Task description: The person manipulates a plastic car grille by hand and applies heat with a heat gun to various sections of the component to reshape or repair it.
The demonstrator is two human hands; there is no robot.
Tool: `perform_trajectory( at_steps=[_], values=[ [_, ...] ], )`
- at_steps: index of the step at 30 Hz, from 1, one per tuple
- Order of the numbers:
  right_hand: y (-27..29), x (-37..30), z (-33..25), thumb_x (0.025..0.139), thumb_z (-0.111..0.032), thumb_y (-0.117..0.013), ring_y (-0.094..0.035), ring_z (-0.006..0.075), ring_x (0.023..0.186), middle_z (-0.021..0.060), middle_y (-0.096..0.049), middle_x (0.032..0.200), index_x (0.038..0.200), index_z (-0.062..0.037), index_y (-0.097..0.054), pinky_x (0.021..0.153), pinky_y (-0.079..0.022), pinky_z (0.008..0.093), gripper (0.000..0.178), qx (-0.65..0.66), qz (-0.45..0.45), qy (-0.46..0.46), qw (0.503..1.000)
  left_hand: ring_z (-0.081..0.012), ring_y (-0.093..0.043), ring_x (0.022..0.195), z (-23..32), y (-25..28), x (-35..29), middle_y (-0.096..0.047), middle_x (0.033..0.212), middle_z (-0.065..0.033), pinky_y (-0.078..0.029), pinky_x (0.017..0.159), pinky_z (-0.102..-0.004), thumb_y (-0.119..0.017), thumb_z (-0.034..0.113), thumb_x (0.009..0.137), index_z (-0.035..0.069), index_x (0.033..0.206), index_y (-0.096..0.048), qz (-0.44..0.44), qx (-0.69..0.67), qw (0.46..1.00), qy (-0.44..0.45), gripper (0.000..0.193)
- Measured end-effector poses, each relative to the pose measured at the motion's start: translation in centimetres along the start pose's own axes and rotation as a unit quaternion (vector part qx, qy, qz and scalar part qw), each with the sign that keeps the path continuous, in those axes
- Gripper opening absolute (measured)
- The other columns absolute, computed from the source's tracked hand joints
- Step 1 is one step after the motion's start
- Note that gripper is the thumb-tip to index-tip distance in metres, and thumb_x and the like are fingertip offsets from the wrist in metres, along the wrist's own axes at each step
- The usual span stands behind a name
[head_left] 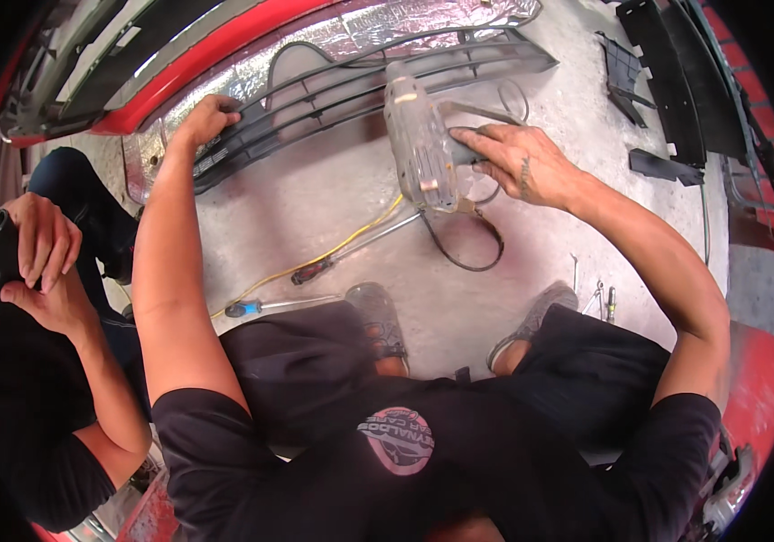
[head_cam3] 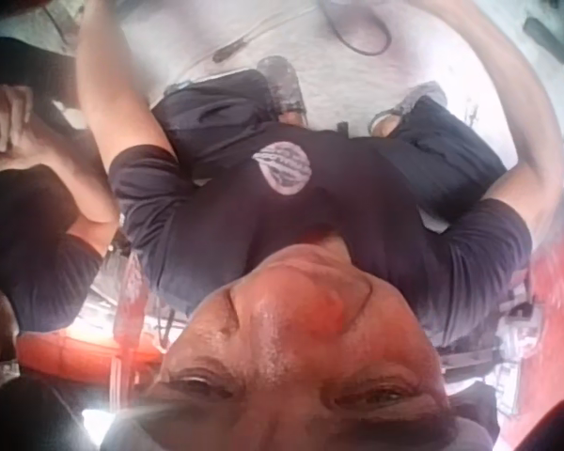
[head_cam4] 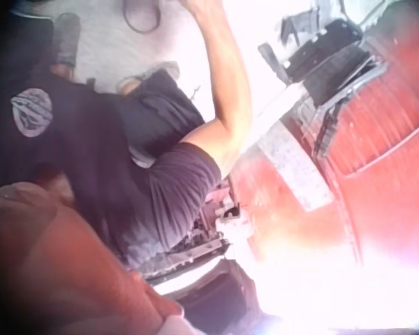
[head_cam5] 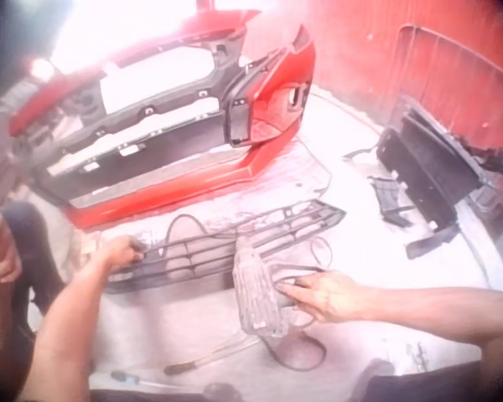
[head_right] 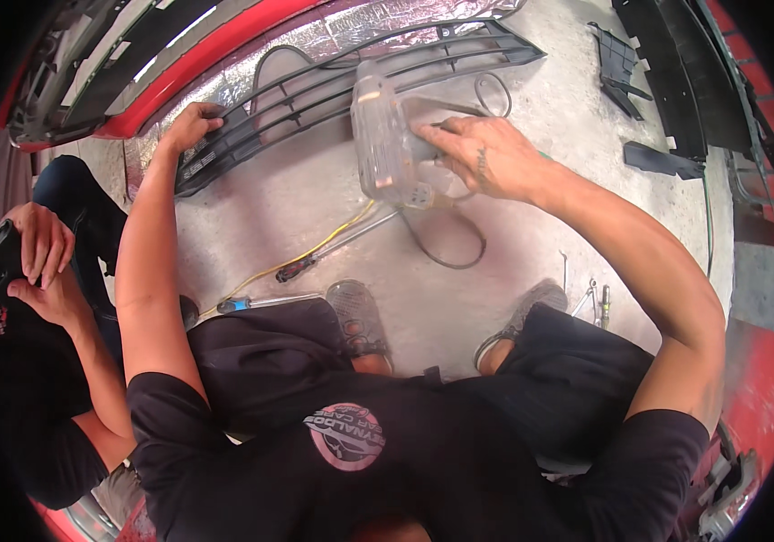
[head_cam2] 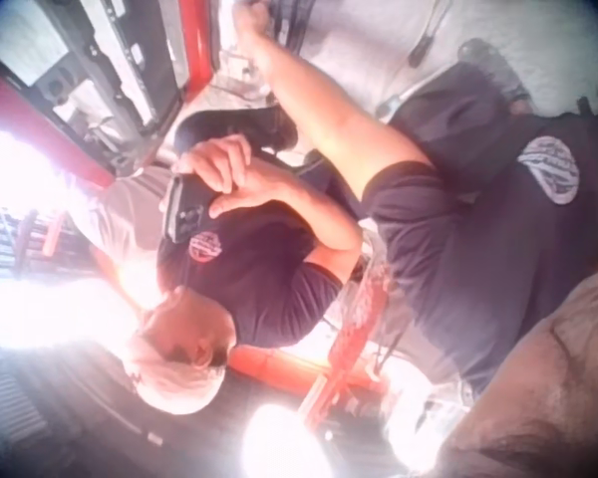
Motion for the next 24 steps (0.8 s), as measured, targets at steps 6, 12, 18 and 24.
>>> perform_trajectory(
  at_steps=[6,12,18,24],
  values=[
    [-0.5,-0.3,-1.0,0.085,-0.013,-0.069,-0.067,0.0343,0.087,0.0149,-0.064,0.091,0.135,-0.0044,-0.058,0.074,-0.055,0.0458,0.052,-0.033,-0.029,0.060,0.997,-0.0218,-0.066,0.108,2.3,-0.3,0.1,-0.073,0.116,-0.0159,-0.048,0.100,-0.0331,-0.071,0.015,0.091,-0.003,0.128,-0.066,-0.002,0.000,1.000,-0.003,0.042],
    [0.5,-0.7,1.7,0.090,-0.016,-0.067,-0.067,0.0377,0.088,0.0164,-0.067,0.097,0.136,-0.0074,-0.057,0.076,-0.056,0.0465,0.048,-0.045,0.020,-0.065,0.997,-0.0202,-0.068,0.102,2.5,-0.5,0.4,-0.074,0.111,-0.0152,-0.050,0.095,-0.0333,-0.072,0.015,0.091,-0.003,0.127,-0.066,0.005,-0.007,1.000,-0.010,0.040],
    [1.1,-0.2,2.2,0.091,-0.016,-0.067,-0.067,0.0379,0.090,0.0176,-0.068,0.101,0.138,-0.0083,-0.056,0.077,-0.056,0.0468,0.049,-0.025,0.023,-0.053,0.998,-0.0203,-0.068,0.099,3.7,-0.7,0.8,-0.075,0.108,-0.0150,-0.051,0.093,-0.0334,-0.072,0.015,0.092,-0.001,0.127,-0.068,0.015,0.001,1.000,-0.021,0.038],
    [0.2,-0.2,1.6,0.089,-0.014,-0.068,-0.067,0.0365,0.093,0.0157,-0.068,0.102,0.138,-0.0065,-0.057,0.078,-0.055,0.0468,0.050,-0.031,-0.017,-0.010,0.999,-0.0196,-0.069,0.097,5.6,-0.8,0.6,-0.075,0.106,-0.0153,-0.052,0.090,-0.0332,-0.070,0.013,0.092,0.000,0.126,-0.068,-0.011,0.008,1.000,-0.015,0.037]
  ],
)
Point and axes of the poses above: each hand's wrist, its own x-axis towards the middle knuckle, its own y-axis out of the back of the hand, z = x × y, the point moved 2 cm from there along x, towards the middle knuckle
